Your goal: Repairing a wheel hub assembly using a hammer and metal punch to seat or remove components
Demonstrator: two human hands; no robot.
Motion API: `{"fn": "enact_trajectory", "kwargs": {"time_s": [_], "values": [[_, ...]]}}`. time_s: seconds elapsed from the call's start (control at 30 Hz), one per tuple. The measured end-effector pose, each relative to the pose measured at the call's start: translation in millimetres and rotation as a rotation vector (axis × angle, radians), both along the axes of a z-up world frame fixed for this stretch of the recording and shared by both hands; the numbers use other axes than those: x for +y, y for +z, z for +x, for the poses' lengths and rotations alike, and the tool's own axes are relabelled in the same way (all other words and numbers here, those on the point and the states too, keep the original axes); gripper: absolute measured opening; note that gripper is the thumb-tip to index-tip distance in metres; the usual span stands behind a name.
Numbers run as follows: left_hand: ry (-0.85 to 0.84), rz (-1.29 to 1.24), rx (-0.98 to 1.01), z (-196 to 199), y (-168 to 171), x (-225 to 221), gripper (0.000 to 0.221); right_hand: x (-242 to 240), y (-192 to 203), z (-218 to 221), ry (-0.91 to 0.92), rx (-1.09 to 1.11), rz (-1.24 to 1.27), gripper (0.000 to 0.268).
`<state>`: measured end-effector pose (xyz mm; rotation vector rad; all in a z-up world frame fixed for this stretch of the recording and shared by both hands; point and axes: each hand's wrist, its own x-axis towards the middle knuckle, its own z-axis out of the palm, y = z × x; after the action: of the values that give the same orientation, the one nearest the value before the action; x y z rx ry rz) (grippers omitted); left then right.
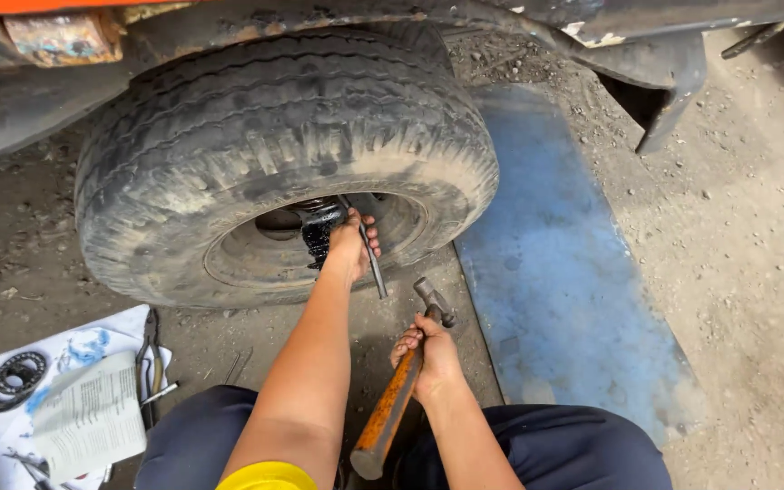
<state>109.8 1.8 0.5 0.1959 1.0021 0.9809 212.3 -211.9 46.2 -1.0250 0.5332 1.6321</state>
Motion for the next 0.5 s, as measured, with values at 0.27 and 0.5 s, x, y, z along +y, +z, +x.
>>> {"fn": "enact_trajectory", "kwargs": {"time_s": [0.27, 0.5], "values": [[0.054, 0.050, 0.025, 14, -25, 14, 0.044, -7, -45, 9, -0.049, 0.164, -0.101, 0.034], [0.001, 0.057, 0.108, 21, -35, 38, 0.044, -1, -88, 10, 0.126, -0.095, 0.018, 0.016]]}}
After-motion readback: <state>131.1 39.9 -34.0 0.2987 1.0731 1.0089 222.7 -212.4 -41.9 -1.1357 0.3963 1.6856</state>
